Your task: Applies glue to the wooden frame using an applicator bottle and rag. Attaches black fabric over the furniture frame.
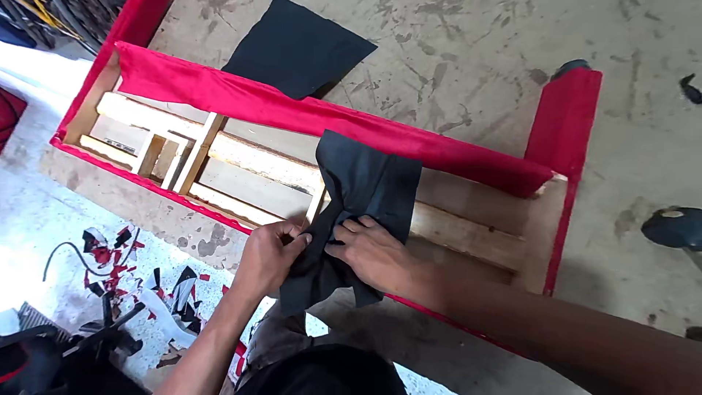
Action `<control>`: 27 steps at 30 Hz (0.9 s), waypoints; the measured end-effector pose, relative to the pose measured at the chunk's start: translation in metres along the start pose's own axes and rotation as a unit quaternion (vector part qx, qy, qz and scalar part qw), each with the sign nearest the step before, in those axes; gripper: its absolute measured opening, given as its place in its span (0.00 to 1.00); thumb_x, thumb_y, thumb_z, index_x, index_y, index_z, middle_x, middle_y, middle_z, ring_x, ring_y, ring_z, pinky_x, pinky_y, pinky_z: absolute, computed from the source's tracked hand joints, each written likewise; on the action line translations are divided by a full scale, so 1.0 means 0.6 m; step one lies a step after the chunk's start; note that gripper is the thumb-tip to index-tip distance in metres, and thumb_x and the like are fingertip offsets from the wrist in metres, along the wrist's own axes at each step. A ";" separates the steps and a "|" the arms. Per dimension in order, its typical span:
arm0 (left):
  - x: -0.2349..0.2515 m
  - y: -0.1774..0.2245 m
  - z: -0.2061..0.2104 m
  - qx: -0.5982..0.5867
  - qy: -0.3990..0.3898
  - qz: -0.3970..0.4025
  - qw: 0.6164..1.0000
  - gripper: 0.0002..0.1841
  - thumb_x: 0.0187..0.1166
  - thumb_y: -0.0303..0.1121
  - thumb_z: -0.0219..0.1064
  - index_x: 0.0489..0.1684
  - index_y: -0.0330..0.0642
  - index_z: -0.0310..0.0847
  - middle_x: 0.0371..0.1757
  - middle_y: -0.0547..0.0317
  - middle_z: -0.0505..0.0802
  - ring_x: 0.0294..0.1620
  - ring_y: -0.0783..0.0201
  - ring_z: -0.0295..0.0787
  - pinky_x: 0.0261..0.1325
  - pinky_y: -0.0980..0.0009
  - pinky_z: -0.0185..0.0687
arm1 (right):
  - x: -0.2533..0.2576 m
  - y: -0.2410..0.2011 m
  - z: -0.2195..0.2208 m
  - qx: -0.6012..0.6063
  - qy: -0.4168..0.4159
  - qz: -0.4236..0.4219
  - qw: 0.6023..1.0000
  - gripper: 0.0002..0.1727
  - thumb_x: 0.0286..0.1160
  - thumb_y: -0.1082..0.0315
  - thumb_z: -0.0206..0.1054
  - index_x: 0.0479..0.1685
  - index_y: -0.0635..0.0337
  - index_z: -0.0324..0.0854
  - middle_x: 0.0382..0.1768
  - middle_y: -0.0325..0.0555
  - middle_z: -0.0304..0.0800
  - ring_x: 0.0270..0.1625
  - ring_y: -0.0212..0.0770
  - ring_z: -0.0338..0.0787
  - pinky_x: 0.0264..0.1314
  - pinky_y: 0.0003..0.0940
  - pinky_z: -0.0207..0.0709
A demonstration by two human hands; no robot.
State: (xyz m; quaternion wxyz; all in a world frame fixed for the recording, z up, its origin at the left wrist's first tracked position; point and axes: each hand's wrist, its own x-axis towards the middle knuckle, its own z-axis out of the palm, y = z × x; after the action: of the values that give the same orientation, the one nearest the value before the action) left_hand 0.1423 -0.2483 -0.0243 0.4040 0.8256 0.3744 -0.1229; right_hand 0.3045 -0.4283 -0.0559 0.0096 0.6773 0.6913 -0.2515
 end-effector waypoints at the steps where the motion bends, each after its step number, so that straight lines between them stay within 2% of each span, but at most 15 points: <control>1: -0.002 -0.007 0.002 -0.010 0.004 0.003 1.000 0.12 0.76 0.53 0.74 0.26 0.61 0.88 0.21 0.74 0.88 0.24 0.71 0.85 0.30 0.61 0.84 | -0.001 -0.003 -0.002 0.000 -0.005 0.009 1.000 0.19 0.82 0.69 0.58 0.65 0.40 0.85 0.61 0.45 0.84 0.67 0.50 0.82 0.68 0.56 0.75; 5: 0.007 -0.016 -0.009 -0.036 0.031 0.025 0.999 0.10 0.74 0.56 0.75 0.33 0.65 0.91 0.26 0.77 0.92 0.27 0.74 0.88 0.34 0.63 0.88 | -0.014 -0.015 -0.004 0.004 -0.008 0.045 0.999 0.21 0.83 0.69 0.58 0.71 0.40 0.82 0.80 0.46 0.75 0.84 0.56 0.71 0.79 0.62 0.69; 7: 0.014 -0.002 -0.012 -0.023 0.030 0.047 0.998 0.14 0.71 0.61 0.75 0.38 0.66 0.91 0.30 0.79 0.93 0.31 0.74 0.90 0.37 0.62 0.91 | -0.019 -0.021 0.002 0.003 -0.017 0.062 0.998 0.23 0.83 0.70 0.58 0.74 0.39 0.80 0.84 0.47 0.71 0.87 0.61 0.66 0.82 0.65 0.65; 9: 0.019 0.015 -0.008 0.016 0.011 0.065 0.998 0.16 0.72 0.62 0.73 0.41 0.65 0.90 0.34 0.79 0.93 0.35 0.74 0.91 0.41 0.59 0.92 | -0.018 -0.022 0.001 0.003 -0.019 0.077 0.997 0.22 0.84 0.69 0.57 0.74 0.39 0.80 0.84 0.45 0.71 0.87 0.61 0.65 0.83 0.63 0.64; 11: 0.019 0.015 -0.006 0.043 0.010 0.069 0.997 0.11 0.76 0.57 0.71 0.35 0.66 0.90 0.29 0.78 0.91 0.31 0.73 0.89 0.37 0.57 0.88 | -0.017 -0.020 0.002 -0.005 0.008 0.082 0.997 0.20 0.84 0.68 0.58 0.71 0.40 0.83 0.82 0.47 0.74 0.86 0.59 0.68 0.81 0.59 0.70; 14: 0.012 -0.010 -0.021 0.034 0.026 0.077 0.996 0.09 0.79 0.53 0.70 0.34 0.65 0.90 0.27 0.78 0.91 0.29 0.75 0.88 0.35 0.60 0.88 | -0.017 -0.024 0.002 0.005 -0.005 0.097 0.995 0.21 0.84 0.68 0.58 0.73 0.44 0.81 0.83 0.52 0.70 0.88 0.61 0.65 0.85 0.59 0.67; 16: 0.002 -0.024 -0.038 0.014 0.034 0.081 0.996 0.08 0.80 0.51 0.71 0.35 0.65 0.91 0.28 0.79 0.92 0.28 0.76 0.89 0.35 0.63 0.91 | -0.016 -0.029 -0.001 0.012 0.012 0.119 0.993 0.20 0.83 0.68 0.59 0.71 0.48 0.82 0.83 0.53 0.71 0.87 0.59 0.68 0.84 0.58 0.68; 19: -0.025 -0.001 -0.054 0.025 0.053 0.132 0.990 0.08 0.81 0.51 0.67 0.40 0.66 0.91 0.31 0.81 0.92 0.30 0.78 0.89 0.34 0.67 0.90 | -0.008 -0.037 0.000 0.024 -0.001 0.139 0.990 0.18 0.83 0.69 0.59 0.69 0.57 0.82 0.84 0.62 0.66 0.85 0.62 0.68 0.84 0.56 0.69; 20: -0.035 0.020 -0.051 0.043 0.045 0.160 0.985 0.09 0.82 0.49 0.66 0.44 0.65 0.92 0.36 0.81 0.94 0.34 0.78 0.91 0.39 0.67 0.92 | -0.008 -0.038 -0.002 0.031 -0.003 0.139 0.990 0.18 0.82 0.68 0.59 0.68 0.58 0.82 0.83 0.63 0.67 0.85 0.62 0.69 0.84 0.56 0.69; 21: -0.046 0.042 -0.041 0.068 0.020 0.192 0.979 0.10 0.84 0.46 0.64 0.50 0.63 0.92 0.42 0.78 0.95 0.42 0.77 0.92 0.47 0.65 0.93 | -0.013 -0.039 -0.006 0.046 0.001 0.139 0.989 0.17 0.83 0.67 0.60 0.65 0.56 0.84 0.82 0.59 0.71 0.84 0.59 0.70 0.84 0.55 0.68; 23: -0.053 0.082 -0.004 0.148 -0.049 0.260 0.953 0.14 0.87 0.40 0.59 0.58 0.57 0.91 0.56 0.70 0.95 0.60 0.72 0.91 0.66 0.63 0.88 | -0.045 -0.035 -0.020 0.095 0.068 0.142 0.983 0.15 0.82 0.67 0.61 0.60 0.52 0.88 0.75 0.46 0.82 0.80 0.48 0.77 0.83 0.50 0.70; 25: -0.029 0.098 0.045 0.223 -0.111 0.316 0.916 0.13 0.86 0.34 0.58 0.54 0.49 0.90 0.63 0.63 0.93 0.72 0.63 0.84 0.75 0.60 0.81 | -0.109 -0.023 -0.029 0.147 0.176 0.161 0.960 0.17 0.81 0.68 0.60 0.62 0.46 0.89 0.70 0.36 0.87 0.75 0.40 0.83 0.77 0.46 0.79; 26: -0.008 0.098 0.065 0.259 -0.140 0.339 0.894 0.12 0.85 0.31 0.59 0.52 0.44 0.90 0.69 0.58 0.89 0.79 0.58 0.78 0.79 0.58 0.78 | -0.147 -0.014 -0.026 0.160 0.221 0.185 0.944 0.18 0.80 0.67 0.59 0.63 0.44 0.89 0.67 0.34 0.88 0.71 0.39 0.86 0.72 0.47 0.82; 27: 0.015 0.097 0.079 0.298 -0.167 0.360 0.868 0.12 0.84 0.28 0.59 0.55 0.42 0.89 0.77 0.55 0.84 0.85 0.53 0.71 0.84 0.55 0.72 | -0.185 -0.003 -0.017 0.164 0.244 0.226 0.929 0.19 0.80 0.66 0.57 0.63 0.42 0.89 0.64 0.34 0.90 0.68 0.39 0.88 0.68 0.48 0.85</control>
State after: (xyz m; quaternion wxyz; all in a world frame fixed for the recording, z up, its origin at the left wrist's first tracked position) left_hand 0.1953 -0.3024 -0.0260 0.2114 0.9514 -0.0767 -0.2106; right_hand 0.3151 -0.5280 -0.0071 -0.2141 0.8480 0.4504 -0.1794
